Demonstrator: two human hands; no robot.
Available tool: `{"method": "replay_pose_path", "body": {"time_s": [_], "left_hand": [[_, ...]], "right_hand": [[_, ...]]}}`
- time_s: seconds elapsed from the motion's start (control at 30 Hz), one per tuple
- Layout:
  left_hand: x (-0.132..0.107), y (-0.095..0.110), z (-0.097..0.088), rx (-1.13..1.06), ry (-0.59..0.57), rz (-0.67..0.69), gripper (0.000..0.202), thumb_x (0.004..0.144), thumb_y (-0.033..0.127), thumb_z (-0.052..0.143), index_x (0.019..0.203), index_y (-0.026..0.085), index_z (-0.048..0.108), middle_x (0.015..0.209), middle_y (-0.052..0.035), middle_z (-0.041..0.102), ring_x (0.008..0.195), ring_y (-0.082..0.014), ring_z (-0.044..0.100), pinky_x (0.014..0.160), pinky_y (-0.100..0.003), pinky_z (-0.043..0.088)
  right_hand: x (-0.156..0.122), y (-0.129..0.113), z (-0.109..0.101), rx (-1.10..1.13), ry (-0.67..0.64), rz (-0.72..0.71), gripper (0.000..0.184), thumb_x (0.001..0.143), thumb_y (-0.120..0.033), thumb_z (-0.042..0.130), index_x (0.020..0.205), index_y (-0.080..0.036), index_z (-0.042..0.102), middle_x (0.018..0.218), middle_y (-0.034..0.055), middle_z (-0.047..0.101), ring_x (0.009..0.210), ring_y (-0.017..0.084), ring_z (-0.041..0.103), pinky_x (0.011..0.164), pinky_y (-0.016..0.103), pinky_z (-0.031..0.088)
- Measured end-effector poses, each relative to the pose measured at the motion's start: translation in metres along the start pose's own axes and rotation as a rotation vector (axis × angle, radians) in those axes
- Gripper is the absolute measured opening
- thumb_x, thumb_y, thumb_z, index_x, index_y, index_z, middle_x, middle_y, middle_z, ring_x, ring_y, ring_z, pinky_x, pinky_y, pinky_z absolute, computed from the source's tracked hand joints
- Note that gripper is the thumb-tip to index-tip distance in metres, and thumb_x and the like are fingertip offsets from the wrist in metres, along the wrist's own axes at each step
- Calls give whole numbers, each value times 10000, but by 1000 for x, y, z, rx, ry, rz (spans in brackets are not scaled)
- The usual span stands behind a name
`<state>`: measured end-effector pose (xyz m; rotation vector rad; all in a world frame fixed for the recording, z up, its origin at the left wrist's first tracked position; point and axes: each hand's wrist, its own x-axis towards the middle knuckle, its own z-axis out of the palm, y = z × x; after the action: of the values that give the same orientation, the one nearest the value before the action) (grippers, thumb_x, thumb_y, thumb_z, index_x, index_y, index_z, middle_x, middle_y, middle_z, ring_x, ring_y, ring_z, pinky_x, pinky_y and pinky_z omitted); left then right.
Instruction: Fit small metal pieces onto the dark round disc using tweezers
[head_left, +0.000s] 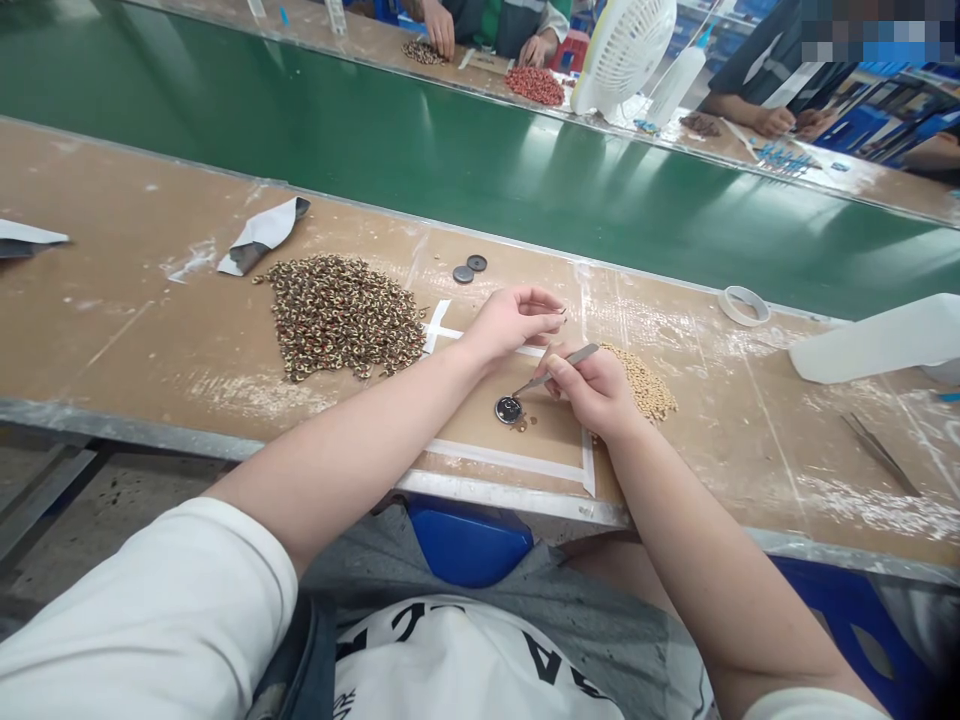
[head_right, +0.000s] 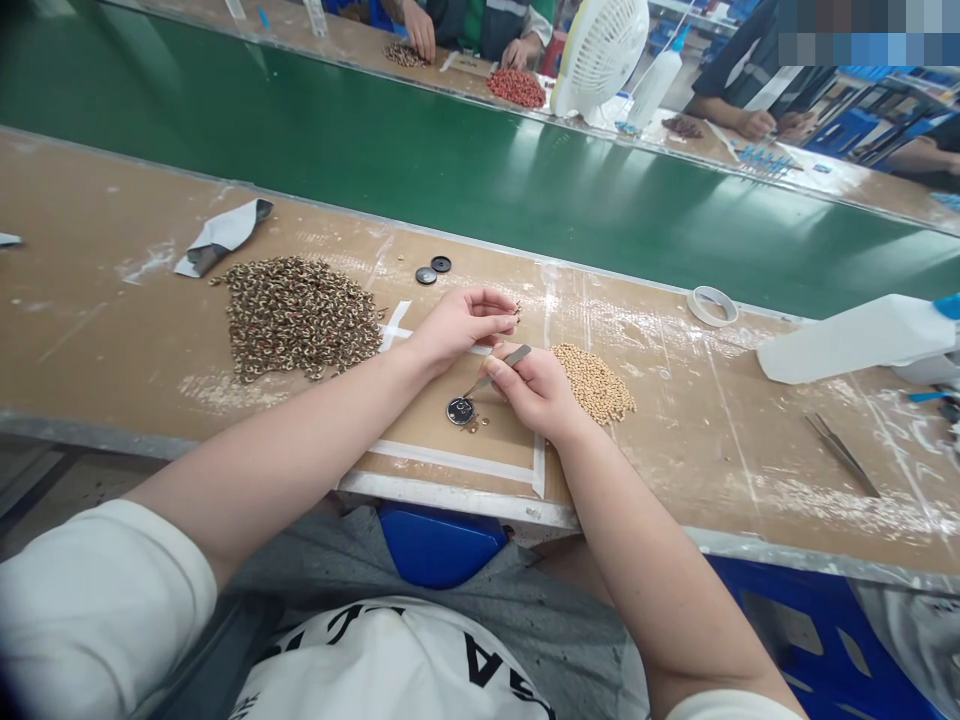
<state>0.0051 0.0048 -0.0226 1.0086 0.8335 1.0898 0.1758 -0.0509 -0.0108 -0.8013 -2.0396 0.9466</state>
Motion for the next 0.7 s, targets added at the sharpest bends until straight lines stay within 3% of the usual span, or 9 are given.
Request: {"method": "replay_pose_path", "body": {"time_s": [0.27,0.4,0.47,0.63,0.7], "left_hand": [[-1,2,1,-2,6,-9,186,798,65,787,948,124,694,896,-62,698,846,-138,673,816,-329,568],[-1,1,0,-7,7,-9,195,795,76,794,958,126,698,909,-64,710,849,-140,679,811,-325,569],[-1,1,0,-27,8,-12,209,786,62,795,959,124,695,911,-61,713,833,-136,684,797,-323,572],[-1,3,3,-33,6,-39,228,782,75,816,974,114,700,912,-71,730,827,-151,712,784,-333,583],[-2,4,3,-21,9,-50,230,781,89,828,975,112,707,908,-77,741,822,-149,717,801,-339,586]], "right_hand": [[3,-4,2,53,-6,33,402,1010,-517,590,779,-221,734,626,-7,589,601,143,529,622,295,436],[1,-2,1,106,50,36,419,1027,-511,564,785,-215,734,623,-1,595,573,134,533,602,300,433],[2,0,-2,178,165,41,400,1030,-494,567,797,-211,728,627,-2,592,537,126,536,559,298,430],[10,10,-12,367,629,50,326,979,-475,662,791,-211,699,608,-21,534,502,113,514,474,268,410],[14,14,-17,401,759,46,336,957,-492,687,774,-211,687,600,-27,517,504,107,499,465,254,414]]}}
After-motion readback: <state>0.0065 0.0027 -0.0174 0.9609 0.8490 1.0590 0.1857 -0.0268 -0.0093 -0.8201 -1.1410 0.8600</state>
